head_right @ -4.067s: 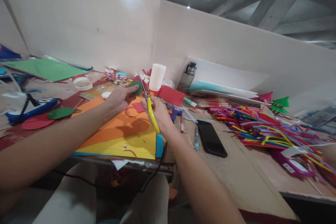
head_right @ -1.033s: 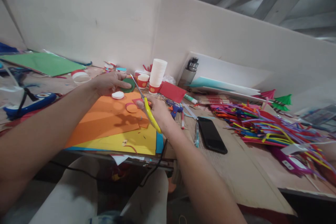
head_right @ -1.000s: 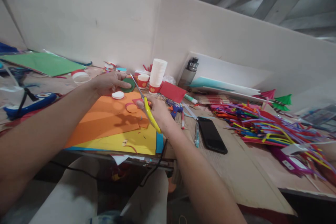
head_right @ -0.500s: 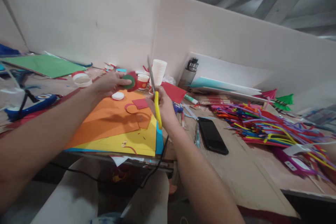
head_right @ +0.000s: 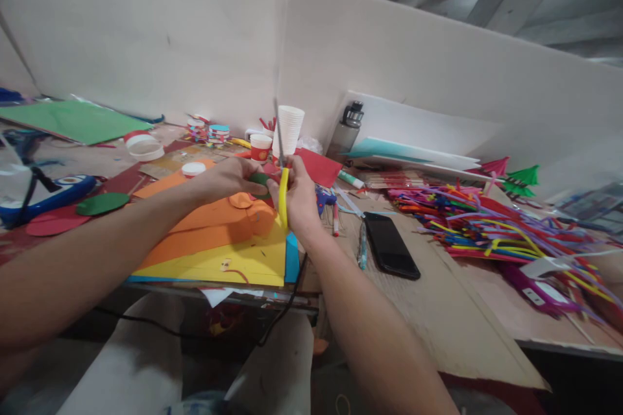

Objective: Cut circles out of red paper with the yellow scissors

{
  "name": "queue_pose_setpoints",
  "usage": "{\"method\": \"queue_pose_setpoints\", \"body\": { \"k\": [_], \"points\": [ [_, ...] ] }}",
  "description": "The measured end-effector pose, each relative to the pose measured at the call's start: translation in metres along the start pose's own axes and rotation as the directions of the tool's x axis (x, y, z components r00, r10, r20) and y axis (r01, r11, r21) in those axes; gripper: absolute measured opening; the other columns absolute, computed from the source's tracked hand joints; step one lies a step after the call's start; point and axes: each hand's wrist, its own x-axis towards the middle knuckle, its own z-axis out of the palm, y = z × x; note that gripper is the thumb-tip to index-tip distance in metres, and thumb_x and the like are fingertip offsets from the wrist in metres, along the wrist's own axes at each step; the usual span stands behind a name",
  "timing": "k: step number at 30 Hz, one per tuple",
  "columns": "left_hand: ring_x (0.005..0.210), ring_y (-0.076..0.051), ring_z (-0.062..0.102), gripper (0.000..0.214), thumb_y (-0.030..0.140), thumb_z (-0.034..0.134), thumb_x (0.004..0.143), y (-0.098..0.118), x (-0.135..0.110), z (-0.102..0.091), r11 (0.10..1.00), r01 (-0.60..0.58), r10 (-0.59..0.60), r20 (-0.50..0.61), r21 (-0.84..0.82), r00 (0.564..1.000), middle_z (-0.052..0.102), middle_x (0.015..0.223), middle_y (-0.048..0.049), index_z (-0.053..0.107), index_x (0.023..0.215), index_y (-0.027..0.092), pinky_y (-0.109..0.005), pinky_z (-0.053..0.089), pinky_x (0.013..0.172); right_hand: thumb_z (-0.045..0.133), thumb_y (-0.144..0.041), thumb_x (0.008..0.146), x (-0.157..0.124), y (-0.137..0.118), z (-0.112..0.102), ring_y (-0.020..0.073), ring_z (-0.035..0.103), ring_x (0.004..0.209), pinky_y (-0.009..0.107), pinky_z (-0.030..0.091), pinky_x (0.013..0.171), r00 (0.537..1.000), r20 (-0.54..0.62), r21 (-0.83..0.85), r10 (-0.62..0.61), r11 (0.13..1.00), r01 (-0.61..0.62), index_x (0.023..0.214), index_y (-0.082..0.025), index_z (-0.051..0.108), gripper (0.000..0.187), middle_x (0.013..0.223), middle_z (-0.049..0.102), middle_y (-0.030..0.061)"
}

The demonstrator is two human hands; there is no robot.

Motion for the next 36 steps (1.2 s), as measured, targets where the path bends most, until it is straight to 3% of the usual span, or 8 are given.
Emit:
{"method": "queue_pose_setpoints", "body": {
  "k": [3, 6, 14, 17, 20, 24, 29, 36],
  "points": [
    [0.064, -0.015, 0.06, 0.022, 0.029, 0.08, 0.061, -0.005, 0.0, 0.006, 0.998, 0.005, -0.007, -0.034, -0.059, 0.999, 0.07, 0.072, -0.0047, 0.073, 0.076, 0.015, -0.026, 0.042, 0.06, 0.07, -0.034, 0.072, 0.003, -0.001, 0.0, 0.0121, 0.053, 0.073, 0.026, 0.047, 0.068, 0.993, -0.118, 0.106, -0.005, 0.994, 0.017, 0.096, -0.024, 0.043, 0.037, 0.086, 0.052, -0.0011],
    [0.061, -0.013, 0.057, 0.026, 0.034, 0.079, 0.063, -0.01, 0.001, 0.013, 0.991, -0.013, -0.001, -0.108, -0.135, 0.994, 0.069, 0.071, -0.0052, 0.072, 0.078, 0.014, -0.025, 0.039, 0.057, 0.07, -0.035, 0.073, 0.004, -0.001, 0.0, 0.0127, 0.054, 0.076, 0.028, 0.048, 0.072, 0.989, -0.149, 0.159, -0.006, 0.987, 0.03, 0.096, -0.024, 0.042, 0.038, 0.088, 0.051, -0.0007],
    [0.055, -0.011, 0.054, 0.025, 0.029, 0.083, 0.057, -0.008, 0.006, 0.003, 0.955, 0.023, -0.084, -0.198, -0.295, 0.976, 0.068, 0.067, -0.0062, 0.07, 0.071, 0.011, -0.024, 0.037, 0.054, 0.061, -0.051, 0.081, 0.001, -0.01, 0.001, 0.0119, 0.05, 0.065, 0.026, 0.044, 0.061, 0.993, -0.113, -0.013, 0.018, 1.0, -0.019, 0.102, -0.025, 0.043, 0.038, 0.075, 0.05, -0.0032],
    [0.06, -0.012, 0.059, 0.026, 0.026, 0.082, 0.058, -0.007, 0.011, -0.01, 0.893, -0.04, -0.116, -0.316, -0.448, 0.942, 0.069, 0.071, -0.0061, 0.07, 0.076, 0.011, -0.023, 0.039, 0.054, 0.055, -0.055, 0.085, -0.003, -0.018, -0.002, 0.0116, 0.049, 0.062, 0.024, 0.041, 0.059, 0.999, 0.009, -0.141, 0.049, 0.989, -0.047, 0.097, -0.023, 0.047, 0.036, 0.072, 0.051, -0.0027],
    [0.057, -0.01, 0.059, 0.02, 0.019, 0.079, 0.061, -0.009, 0.016, -0.023, 0.831, -0.131, -0.159, -0.457, -0.541, 0.875, 0.068, 0.068, -0.003, 0.067, 0.076, 0.012, -0.019, 0.036, 0.048, 0.053, -0.056, 0.087, -0.007, -0.023, -0.006, 0.0124, 0.051, 0.064, 0.024, 0.04, 0.06, 0.978, 0.184, -0.31, 0.094, 0.95, -0.033, 0.084, -0.021, 0.05, 0.035, 0.07, 0.054, -0.0011],
    [0.056, -0.008, 0.06, 0.016, 0.015, 0.076, 0.066, -0.01, 0.02, -0.03, 0.764, -0.247, -0.189, -0.574, -0.595, 0.797, 0.068, 0.067, -0.0001, 0.064, 0.076, 0.015, -0.018, 0.038, 0.047, 0.05, -0.053, 0.089, -0.009, -0.025, -0.007, 0.0137, 0.054, 0.066, 0.025, 0.04, 0.062, 0.952, 0.285, -0.412, 0.112, 0.911, 0.016, 0.082, -0.02, 0.052, 0.034, 0.072, 0.06, 0.0009],
    [0.058, -0.009, 0.063, 0.021, 0.018, 0.08, 0.064, -0.009, 0.018, -0.028, 0.748, -0.277, -0.152, -0.561, -0.603, 0.814, 0.069, 0.068, 0.0002, 0.063, 0.077, 0.016, -0.017, 0.036, 0.044, 0.048, -0.052, 0.09, -0.009, -0.023, -0.008, 0.0134, 0.053, 0.063, 0.024, 0.039, 0.058, 0.939, 0.312, -0.457, 0.141, 0.889, 0.019, 0.082, -0.019, 0.053, 0.034, 0.071, 0.061, 0.0011],
    [0.059, -0.008, 0.063, 0.023, 0.017, 0.081, 0.063, -0.007, 0.016, -0.023, 0.752, -0.269, -0.134, -0.539, -0.602, 0.832, 0.07, 0.072, -0.0003, 0.064, 0.08, 0.015, -0.017, 0.042, 0.05, 0.048, -0.056, 0.088, -0.008, -0.029, -0.008, 0.0119, 0.053, 0.058, 0.023, 0.038, 0.053, 0.944, 0.26, -0.397, 0.202, 0.914, -0.086, 0.079, -0.019, 0.05, 0.037, 0.068, 0.06, 0.0011]
  ]
}}
